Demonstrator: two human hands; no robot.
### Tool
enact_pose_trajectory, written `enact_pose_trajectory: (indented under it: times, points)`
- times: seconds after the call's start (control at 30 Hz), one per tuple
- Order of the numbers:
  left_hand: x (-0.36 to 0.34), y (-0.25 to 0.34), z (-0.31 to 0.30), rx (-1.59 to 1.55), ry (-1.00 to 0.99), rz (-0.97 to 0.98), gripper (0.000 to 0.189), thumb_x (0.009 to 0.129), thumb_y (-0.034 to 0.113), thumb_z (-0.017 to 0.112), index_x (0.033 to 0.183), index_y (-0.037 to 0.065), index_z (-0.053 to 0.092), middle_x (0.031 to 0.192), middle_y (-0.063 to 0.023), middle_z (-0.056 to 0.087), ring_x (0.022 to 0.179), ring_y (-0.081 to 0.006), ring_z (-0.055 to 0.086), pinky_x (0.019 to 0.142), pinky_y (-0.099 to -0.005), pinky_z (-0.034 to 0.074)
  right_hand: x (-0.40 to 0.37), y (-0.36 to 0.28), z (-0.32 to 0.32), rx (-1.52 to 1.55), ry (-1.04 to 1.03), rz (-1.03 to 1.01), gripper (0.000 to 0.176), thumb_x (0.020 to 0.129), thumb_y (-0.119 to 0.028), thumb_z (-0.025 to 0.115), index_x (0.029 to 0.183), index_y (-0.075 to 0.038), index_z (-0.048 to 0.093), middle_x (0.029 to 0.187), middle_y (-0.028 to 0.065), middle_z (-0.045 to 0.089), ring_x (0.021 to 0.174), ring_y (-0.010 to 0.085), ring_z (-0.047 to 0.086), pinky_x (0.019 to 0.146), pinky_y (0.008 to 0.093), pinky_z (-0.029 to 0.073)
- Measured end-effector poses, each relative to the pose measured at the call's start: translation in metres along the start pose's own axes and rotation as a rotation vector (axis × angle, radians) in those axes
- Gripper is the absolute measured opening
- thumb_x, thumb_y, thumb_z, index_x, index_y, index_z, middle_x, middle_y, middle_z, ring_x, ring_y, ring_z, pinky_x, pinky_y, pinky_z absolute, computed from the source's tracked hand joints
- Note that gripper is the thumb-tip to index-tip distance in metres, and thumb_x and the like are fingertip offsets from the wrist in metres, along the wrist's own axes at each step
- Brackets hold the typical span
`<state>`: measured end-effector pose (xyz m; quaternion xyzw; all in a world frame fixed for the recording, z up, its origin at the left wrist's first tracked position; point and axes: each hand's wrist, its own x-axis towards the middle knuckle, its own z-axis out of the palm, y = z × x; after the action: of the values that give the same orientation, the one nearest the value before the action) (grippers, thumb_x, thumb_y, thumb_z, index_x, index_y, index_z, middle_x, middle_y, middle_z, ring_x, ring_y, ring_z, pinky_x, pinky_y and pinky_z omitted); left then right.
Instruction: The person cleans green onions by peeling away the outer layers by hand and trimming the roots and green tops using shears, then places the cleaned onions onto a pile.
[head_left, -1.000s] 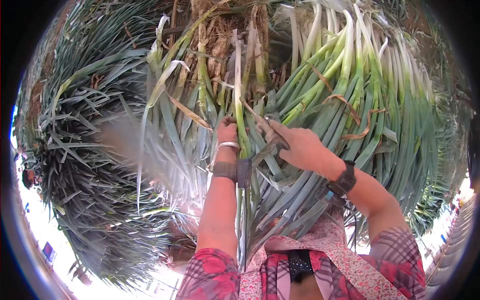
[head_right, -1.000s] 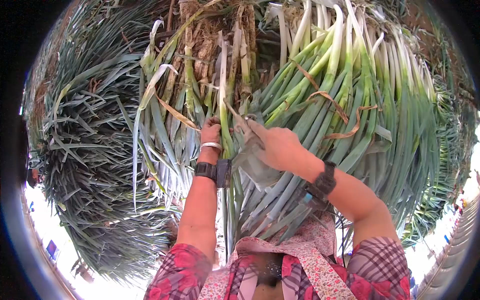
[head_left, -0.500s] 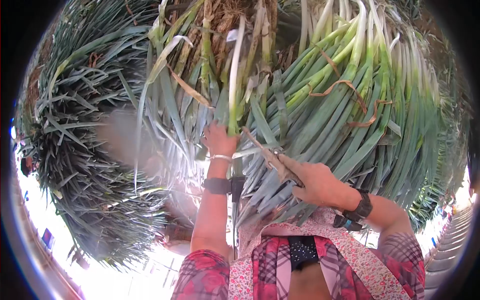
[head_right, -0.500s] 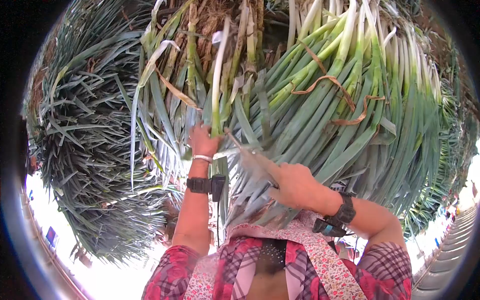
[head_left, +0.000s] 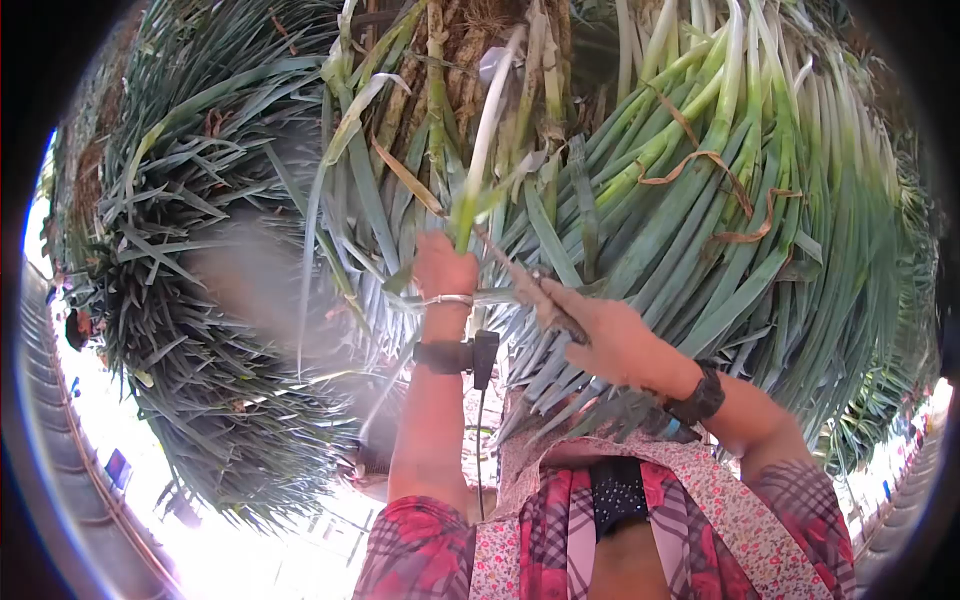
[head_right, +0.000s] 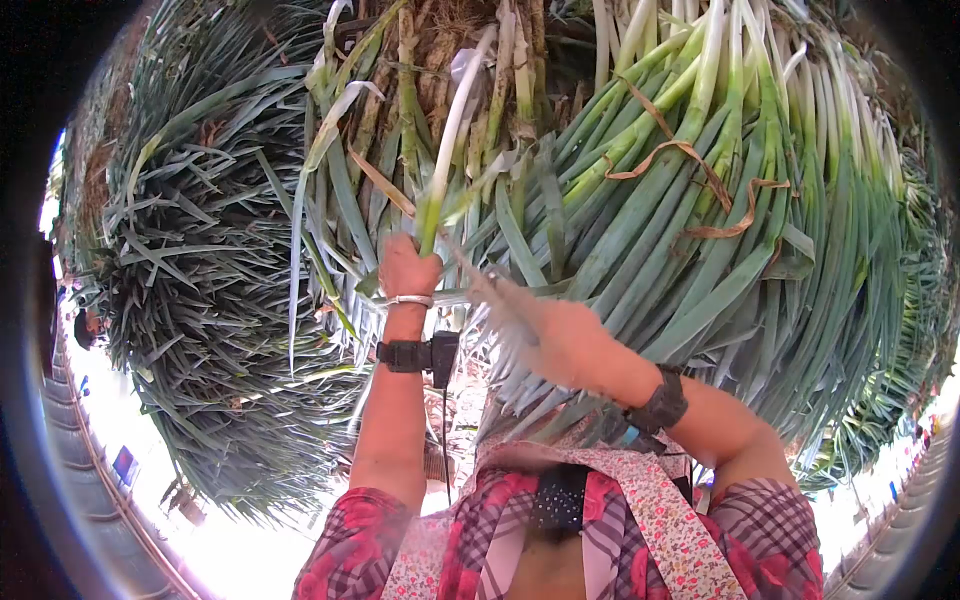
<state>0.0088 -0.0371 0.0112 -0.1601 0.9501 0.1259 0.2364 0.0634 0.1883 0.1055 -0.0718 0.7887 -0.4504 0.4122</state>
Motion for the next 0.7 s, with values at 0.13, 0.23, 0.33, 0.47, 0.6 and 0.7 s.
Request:
enact_pose_trajectory:
  times: [0.13,0.23,0.33,0.47,0.6,0.7]
  points:
    - [-0.007,-0.009,0.004,-0.094,0.001,-0.018,0.025,0.066,0.015,0.061,0.084,0.000,0.051,0.084,-0.0248,0.057,0.082,-0.0449,0.055,0.074,-0.0510,0.042,0.014,-0.009,-0.005,0.029,-0.034,0.099,0.068,0.075,-0.018,0.057,0.138,-0.009,0.033,0.087,0.0220,0.063,0.081,0.0405,0.060,0.071,0.0486,0.047]
    - [-0.011,-0.010,0.008,-0.092,-0.041,-0.022,0.029,0.065,0.015,0.061,0.088,0.001,0.049,0.082,-0.0242,0.058,0.082,-0.0447,0.055,0.074,-0.0516,0.042,0.033,-0.002,-0.013,-0.016,0.130,0.048,0.070,0.074,-0.018,0.058,0.139,-0.009,0.032,0.085,0.0216,0.063,0.079,0.0408,0.060,0.071,0.0480,0.048]
    - [-0.022,-0.010,0.002,-0.212,-0.123,-0.080,0.034,0.065,0.015,0.059,0.096,0.002,0.051,0.091,-0.0246,0.059,0.088,-0.0433,0.057,0.078,-0.0495,0.043,0.053,0.001,-0.025,-0.074,0.169,0.101,0.072,0.072,-0.018,0.059,0.139,-0.010,0.034,0.084,0.0222,0.063,0.079,0.0412,0.061,0.072,0.0482,0.048]
    - [-0.032,-0.023,0.027,-0.268,-0.029,0.068,0.045,0.066,0.015,0.059,0.108,0.002,0.054,0.095,-0.0246,0.058,0.090,-0.0427,0.056,0.078,-0.0483,0.043,0.079,0.016,-0.034,-0.094,0.238,0.085,0.073,0.069,-0.019,0.060,0.138,-0.008,0.035,0.083,0.0234,0.063,0.079,0.0411,0.061,0.072,0.0486,0.048]
    - [-0.041,-0.016,0.026,-0.286,-0.069,0.054,0.044,0.066,0.014,0.057,0.109,0.002,0.055,0.095,-0.0241,0.058,0.089,-0.0418,0.056,0.078,-0.0476,0.044,0.107,0.026,-0.048,-0.125,0.325,0.059,0.070,0.070,-0.020,0.058,0.136,-0.007,0.038,0.085,0.0249,0.062,0.080,0.0422,0.060,0.073,0.0486,0.047]
    - [-0.043,-0.016,0.026,-0.328,-0.059,0.068,0.050,0.064,0.016,0.059,0.111,-0.002,0.056,0.098,-0.0256,0.060,0.089,-0.0397,0.059,0.079,-0.0421,0.046,0.127,0.032,-0.058,-0.140,0.378,0.062,0.068,0.070,-0.019,0.057,0.135,-0.008,0.040,0.092,0.0247,0.062,0.084,0.0418,0.059,0.076,0.0481,0.047]
